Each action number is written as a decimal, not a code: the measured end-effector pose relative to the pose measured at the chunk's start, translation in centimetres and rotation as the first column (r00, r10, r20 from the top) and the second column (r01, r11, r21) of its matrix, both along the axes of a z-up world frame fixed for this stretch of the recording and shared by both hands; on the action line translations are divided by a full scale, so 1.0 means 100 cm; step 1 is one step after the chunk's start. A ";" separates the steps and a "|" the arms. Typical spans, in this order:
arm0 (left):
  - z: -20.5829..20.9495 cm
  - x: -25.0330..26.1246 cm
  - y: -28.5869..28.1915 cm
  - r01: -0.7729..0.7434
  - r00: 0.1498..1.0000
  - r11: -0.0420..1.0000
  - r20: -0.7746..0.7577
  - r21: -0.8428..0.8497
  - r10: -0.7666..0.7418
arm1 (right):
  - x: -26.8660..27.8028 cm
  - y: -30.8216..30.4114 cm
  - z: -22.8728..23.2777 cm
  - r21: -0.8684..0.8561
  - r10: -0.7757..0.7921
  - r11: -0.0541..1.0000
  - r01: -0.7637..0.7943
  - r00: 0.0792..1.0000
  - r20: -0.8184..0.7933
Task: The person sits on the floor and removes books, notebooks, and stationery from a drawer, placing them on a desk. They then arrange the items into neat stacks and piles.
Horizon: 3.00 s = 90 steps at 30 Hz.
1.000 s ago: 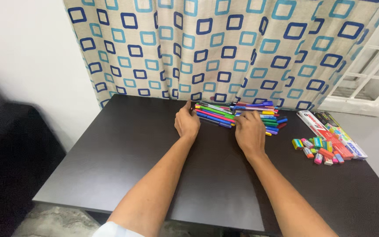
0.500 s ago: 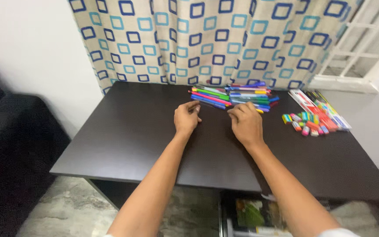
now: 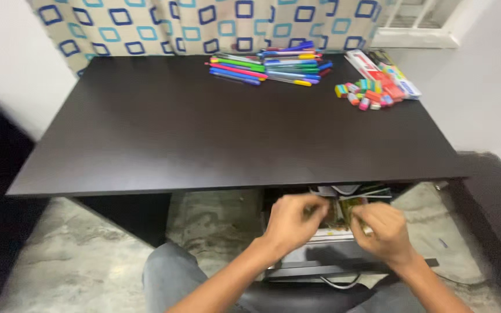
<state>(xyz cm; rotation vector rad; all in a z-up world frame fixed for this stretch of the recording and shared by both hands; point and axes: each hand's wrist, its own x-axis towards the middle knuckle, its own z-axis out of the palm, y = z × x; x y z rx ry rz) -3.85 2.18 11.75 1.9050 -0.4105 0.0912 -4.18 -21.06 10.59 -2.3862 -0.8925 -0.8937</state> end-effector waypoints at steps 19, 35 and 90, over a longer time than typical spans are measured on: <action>-0.218 0.072 -0.059 0.313 0.890 0.606 -0.448 0.731 0.080 | 0.119 -0.060 -0.165 -0.383 -0.434 0.891 0.243 0.703 -0.564; -0.238 0.106 -0.075 0.456 0.845 0.481 -0.535 0.748 0.031 | 0.072 -0.078 -0.157 -0.611 -0.599 0.782 0.121 0.413 -0.686; 0.065 0.035 0.179 -0.116 0.984 0.911 -0.169 -0.397 0.052 | 0.079 0.081 0.107 0.744 0.461 0.642 0.188 0.680 -0.570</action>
